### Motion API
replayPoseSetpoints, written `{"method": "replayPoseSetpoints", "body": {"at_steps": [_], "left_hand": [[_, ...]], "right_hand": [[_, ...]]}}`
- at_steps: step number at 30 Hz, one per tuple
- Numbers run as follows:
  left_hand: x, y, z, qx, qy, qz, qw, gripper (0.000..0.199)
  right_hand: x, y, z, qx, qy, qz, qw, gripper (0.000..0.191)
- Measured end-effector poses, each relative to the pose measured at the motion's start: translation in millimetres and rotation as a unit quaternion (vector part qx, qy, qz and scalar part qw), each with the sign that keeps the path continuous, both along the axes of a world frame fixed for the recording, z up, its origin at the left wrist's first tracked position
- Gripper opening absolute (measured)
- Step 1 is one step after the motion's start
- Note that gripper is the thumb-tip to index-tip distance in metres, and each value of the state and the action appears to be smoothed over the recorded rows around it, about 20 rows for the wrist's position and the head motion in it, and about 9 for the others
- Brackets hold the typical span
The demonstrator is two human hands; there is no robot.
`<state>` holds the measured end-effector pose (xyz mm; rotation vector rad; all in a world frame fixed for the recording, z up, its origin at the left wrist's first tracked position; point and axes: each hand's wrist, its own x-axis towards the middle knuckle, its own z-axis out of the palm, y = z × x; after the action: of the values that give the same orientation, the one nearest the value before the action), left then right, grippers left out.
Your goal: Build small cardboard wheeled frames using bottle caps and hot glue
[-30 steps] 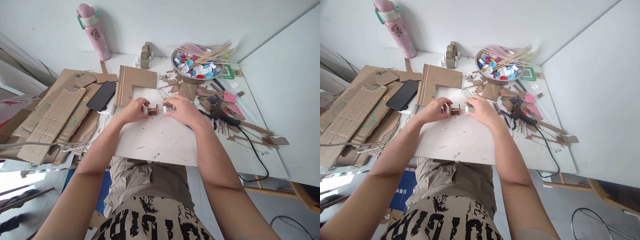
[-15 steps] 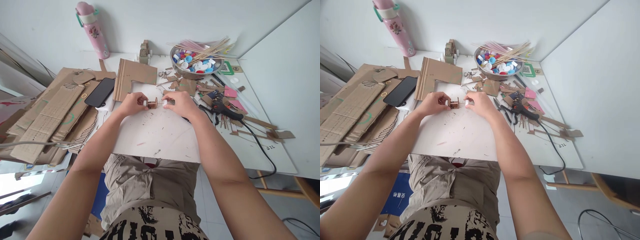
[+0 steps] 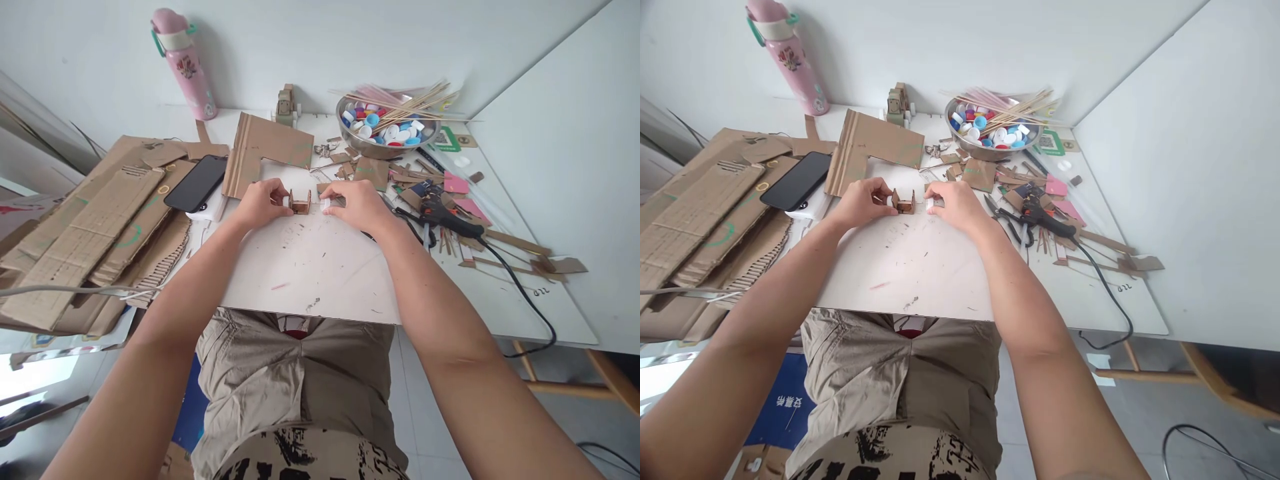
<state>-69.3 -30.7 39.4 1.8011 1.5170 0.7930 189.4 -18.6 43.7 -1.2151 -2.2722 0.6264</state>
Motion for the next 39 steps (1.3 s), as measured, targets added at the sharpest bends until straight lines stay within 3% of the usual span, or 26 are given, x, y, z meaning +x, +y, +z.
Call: {"method": "replayPoseSetpoints", "body": {"at_steps": [4,10,18,25,33,39], "left_hand": [[-2.5,1.1,0.1,0.009,0.027,-0.011,1.000,0.033],[-5.7,2.4,-2.0,0.007,0.050,-0.052,0.997,0.053],[0.8,1.1,-3.7,0.029,0.067,-0.057,0.996,0.037],[2.7,-2.7,-0.6,0.029,0.090,-0.047,0.994,0.049],[0.9,1.1,-3.6,0.018,0.088,-0.018,0.996,0.032],[-2.1,5.1,-9.9,0.031,0.061,-0.018,0.997,0.031]], "right_hand": [[-3.8,-1.3,1.2,0.005,-0.012,-0.003,1.000,0.024],[-8.3,-4.2,-1.0,0.017,-0.023,0.008,1.000,0.022],[-8.1,-3.0,-8.6,0.023,-0.001,0.002,1.000,0.025],[-5.8,-3.4,-8.1,0.020,-0.011,-0.003,1.000,0.025],[-6.5,-4.1,-6.8,0.030,-0.020,-0.008,0.999,0.020],[-6.6,-2.9,-7.2,0.016,-0.023,-0.006,1.000,0.020]]}}
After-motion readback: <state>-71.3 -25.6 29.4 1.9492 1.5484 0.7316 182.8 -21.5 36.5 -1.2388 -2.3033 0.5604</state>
